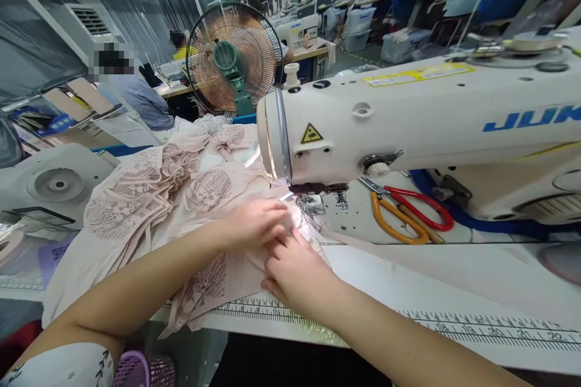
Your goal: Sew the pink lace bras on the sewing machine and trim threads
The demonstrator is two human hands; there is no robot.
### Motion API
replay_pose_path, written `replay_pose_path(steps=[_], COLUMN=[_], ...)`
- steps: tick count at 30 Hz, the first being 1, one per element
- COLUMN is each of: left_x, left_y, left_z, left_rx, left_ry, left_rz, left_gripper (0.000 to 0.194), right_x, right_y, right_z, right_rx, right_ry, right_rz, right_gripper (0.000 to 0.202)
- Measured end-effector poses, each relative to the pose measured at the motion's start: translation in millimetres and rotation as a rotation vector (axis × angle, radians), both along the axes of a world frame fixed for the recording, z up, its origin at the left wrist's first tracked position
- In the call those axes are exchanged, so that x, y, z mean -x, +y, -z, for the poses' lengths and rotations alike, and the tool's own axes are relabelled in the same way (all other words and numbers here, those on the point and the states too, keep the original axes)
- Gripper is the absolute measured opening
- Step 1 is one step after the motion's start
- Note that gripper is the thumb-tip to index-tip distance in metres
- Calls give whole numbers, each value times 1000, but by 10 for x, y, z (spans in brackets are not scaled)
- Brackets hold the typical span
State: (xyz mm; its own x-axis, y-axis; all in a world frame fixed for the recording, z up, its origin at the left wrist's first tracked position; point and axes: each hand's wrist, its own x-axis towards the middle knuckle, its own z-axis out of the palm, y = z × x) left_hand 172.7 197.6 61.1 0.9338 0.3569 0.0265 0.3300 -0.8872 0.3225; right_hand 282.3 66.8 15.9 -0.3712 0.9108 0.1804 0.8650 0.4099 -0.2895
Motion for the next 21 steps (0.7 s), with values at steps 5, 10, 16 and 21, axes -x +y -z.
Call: replay_pose_path(steps=[5,10,16,21], left_x=[127,95,14,-4], left_y=[-10,77,106,119], left_z=[250,304,291,286], left_rx=[-123,-199,-215,-226], left_ry=[102,76,66,86], left_rz=[170,188,199,194], left_gripper=[46,48,46,47], right_x=[-71,-269,-355,-356], right_y=[-240,-483,-494,-477], right_z=[172,268,353,341], right_rx=[-102,-149,-169,-195], right_ry=[72,-38,-27,-55], right_rz=[37,-3,15,13], right_gripper=[9,42,49,49])
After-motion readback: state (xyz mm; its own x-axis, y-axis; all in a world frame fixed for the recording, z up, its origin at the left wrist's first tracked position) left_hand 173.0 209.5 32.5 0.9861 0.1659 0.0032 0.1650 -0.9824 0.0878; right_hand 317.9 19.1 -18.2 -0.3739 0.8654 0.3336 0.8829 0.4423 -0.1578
